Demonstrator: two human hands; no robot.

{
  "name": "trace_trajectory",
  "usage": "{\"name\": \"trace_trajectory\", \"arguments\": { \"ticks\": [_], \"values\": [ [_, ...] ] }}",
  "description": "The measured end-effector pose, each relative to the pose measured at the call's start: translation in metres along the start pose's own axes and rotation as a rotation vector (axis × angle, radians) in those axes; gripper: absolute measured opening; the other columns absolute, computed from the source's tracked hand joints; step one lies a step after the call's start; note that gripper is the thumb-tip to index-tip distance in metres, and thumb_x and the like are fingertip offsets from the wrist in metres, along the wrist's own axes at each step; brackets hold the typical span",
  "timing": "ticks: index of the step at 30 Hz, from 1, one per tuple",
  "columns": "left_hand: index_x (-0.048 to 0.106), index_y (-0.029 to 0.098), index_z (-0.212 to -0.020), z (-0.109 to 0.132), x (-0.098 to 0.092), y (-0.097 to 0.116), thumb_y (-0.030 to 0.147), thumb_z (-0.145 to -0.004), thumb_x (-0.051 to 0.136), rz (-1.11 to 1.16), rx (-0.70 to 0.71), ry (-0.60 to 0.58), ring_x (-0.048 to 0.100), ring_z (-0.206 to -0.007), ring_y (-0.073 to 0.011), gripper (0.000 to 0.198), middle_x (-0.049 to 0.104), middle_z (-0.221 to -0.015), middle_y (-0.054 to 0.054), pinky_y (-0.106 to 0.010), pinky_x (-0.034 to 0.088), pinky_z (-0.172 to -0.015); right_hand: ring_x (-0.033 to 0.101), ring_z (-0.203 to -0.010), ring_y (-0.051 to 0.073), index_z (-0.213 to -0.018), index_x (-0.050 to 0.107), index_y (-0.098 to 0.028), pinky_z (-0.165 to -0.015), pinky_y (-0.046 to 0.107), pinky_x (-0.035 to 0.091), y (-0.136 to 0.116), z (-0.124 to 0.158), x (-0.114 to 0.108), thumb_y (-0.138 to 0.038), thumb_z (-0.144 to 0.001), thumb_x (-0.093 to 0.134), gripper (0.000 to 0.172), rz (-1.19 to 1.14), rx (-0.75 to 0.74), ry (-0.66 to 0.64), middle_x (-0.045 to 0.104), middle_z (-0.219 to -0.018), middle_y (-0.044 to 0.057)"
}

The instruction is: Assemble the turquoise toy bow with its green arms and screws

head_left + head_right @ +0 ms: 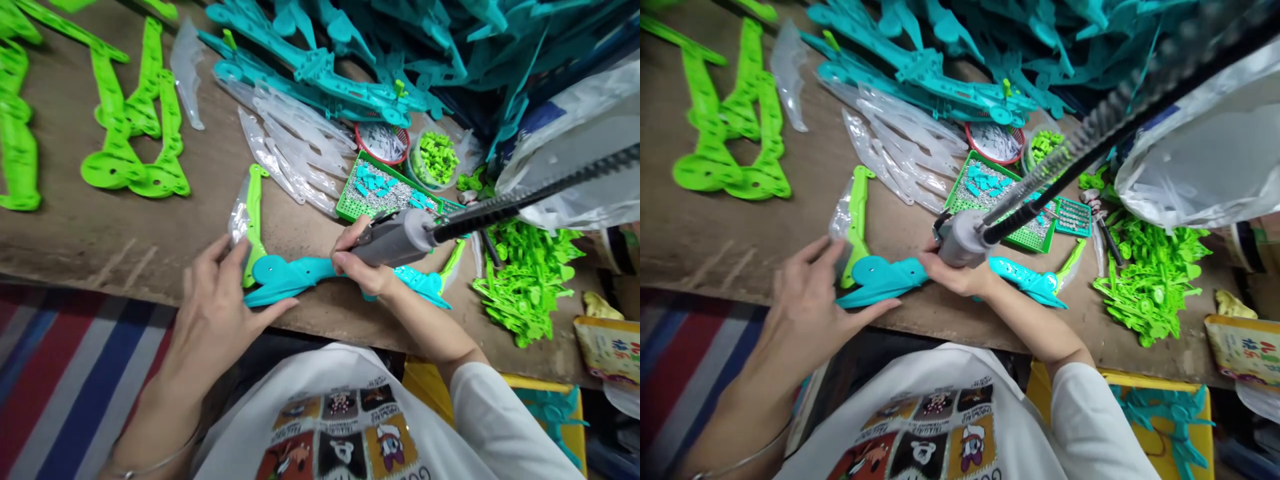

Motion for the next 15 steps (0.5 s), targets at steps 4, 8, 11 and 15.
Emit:
{"name": "trace_trajectory", "arguments": {
  "ticks": [4, 8, 11, 15],
  "values": [
    [0.018, 0.040, -0.165, 0.006, 0.006, -0.009, 0.062, -0.082, 0.071, 0.024, -0.102, 0.001, 0.049, -0.136, -0.0495, 0.101, 0.047, -0.145, -0.012, -0.068, 0.048, -0.111, 0.060, -0.057, 0.015, -0.095, 0.062, -0.026, -0.054, 0.030, 0.052, -0.011, 0.001, 0.002, -0.046, -0.080, 0.077, 0.029, -0.036, -0.157, -0.122, 0.061, -0.061, -0.005],
    [0.025, 0.042, -0.163, 0.007, 0.011, -0.014, 0.063, -0.081, 0.072, 0.011, -0.075, -0.009, 0.057, -0.123, -0.0444, 0.097, 0.052, -0.129, -0.012, -0.066, 0.055, -0.103, 0.059, -0.053, 0.016, -0.112, 0.062, -0.030, -0.055, 0.032, 0.051, -0.047, 0.006, -0.031, -0.034, -0.087, 0.073, 0.028, -0.086, -0.368, -0.009, 0.062, -0.061, -0.006],
    [0.029, 0.044, -0.161, 0.003, 0.010, -0.013, 0.061, -0.080, 0.075, -0.004, -0.028, 0.027, 0.059, -0.118, -0.0414, 0.095, 0.053, -0.126, -0.010, -0.066, 0.056, -0.102, 0.057, -0.052, 0.014, -0.106, 0.061, -0.031, -0.060, 0.031, 0.052, -0.066, 0.005, -0.086, -0.033, -0.088, 0.072, 0.021, -0.032, -0.463, 0.345, 0.060, -0.059, -0.008],
    [0.033, 0.037, -0.161, 0.000, 0.015, -0.011, 0.059, -0.080, 0.078, -0.013, -0.014, 0.025, 0.059, -0.119, -0.0403, 0.095, 0.054, -0.125, -0.013, -0.062, 0.055, -0.105, 0.055, -0.052, 0.013, -0.101, 0.059, -0.027, -0.061, 0.031, 0.049, -0.055, -0.008, -0.129, -0.034, -0.086, 0.072, 0.021, -0.006, -0.436, 0.558, 0.056, -0.058, -0.007]
  ]
}}
Point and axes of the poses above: each hand's wrist, its own z-axis away from the middle knuckle, its own x-axis out of the palm, y = z × x, the point moved 7 cm from there along -z, towards the middle knuckle
